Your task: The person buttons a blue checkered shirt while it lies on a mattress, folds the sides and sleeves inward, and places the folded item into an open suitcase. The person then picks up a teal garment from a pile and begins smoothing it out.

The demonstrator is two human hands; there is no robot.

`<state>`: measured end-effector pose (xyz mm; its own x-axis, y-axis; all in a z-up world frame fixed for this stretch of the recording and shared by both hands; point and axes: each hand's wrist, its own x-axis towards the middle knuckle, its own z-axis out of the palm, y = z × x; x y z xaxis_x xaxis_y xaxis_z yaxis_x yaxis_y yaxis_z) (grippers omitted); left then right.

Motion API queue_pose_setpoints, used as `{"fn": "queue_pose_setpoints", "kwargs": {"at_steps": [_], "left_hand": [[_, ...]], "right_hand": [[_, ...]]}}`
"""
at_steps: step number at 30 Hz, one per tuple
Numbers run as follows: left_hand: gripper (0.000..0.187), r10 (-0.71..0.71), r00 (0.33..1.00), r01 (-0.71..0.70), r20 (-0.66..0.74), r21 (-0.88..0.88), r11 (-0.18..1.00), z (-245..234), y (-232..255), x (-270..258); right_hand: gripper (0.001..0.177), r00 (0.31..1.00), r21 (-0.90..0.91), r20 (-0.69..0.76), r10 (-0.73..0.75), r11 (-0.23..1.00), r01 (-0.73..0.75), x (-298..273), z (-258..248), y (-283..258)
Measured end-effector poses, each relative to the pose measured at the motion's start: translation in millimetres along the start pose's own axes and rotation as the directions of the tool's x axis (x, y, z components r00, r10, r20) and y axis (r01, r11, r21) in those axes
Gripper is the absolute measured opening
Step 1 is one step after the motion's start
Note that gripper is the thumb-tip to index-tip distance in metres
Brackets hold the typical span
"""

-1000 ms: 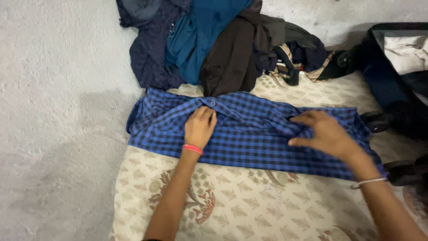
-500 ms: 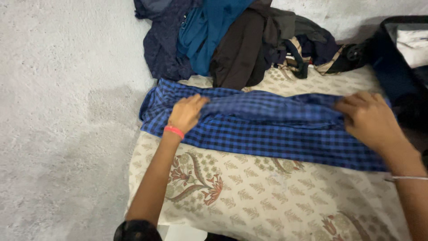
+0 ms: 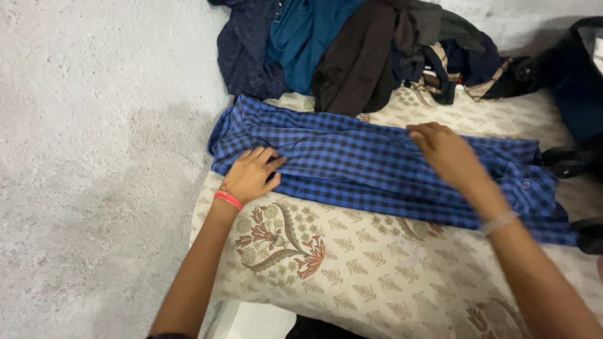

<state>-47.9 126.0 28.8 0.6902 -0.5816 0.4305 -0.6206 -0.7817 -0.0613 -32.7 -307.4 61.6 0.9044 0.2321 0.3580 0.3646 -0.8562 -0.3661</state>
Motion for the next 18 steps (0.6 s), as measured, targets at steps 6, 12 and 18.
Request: {"fn": "queue_pose_setpoints", "kwargs": {"at_steps": [6, 12, 18], "left_hand": [[0.041, -0.081, 0.973, 0.058, -0.214, -0.111, 0.992, 9, 34, 41], [0.065, 0.027, 0.997, -0.038, -0.072, -0.151, 0.988, 92, 94, 132], [0.072, -0.023, 0.996, 0.030, 0.090, -0.072, 0.997, 119, 84, 123]], "right_hand": [[0.023, 0.993, -0.049, -0.045, 0.106, 0.993, -0.108, 37, 63, 36], [0.010, 0.959, -0.023, -0.281, 0.026, 0.999, -0.033, 39, 86, 61], [0.015, 0.979, -0.198, -0.159, -0.131, 0.975, 0.099, 44, 80, 71]]}}
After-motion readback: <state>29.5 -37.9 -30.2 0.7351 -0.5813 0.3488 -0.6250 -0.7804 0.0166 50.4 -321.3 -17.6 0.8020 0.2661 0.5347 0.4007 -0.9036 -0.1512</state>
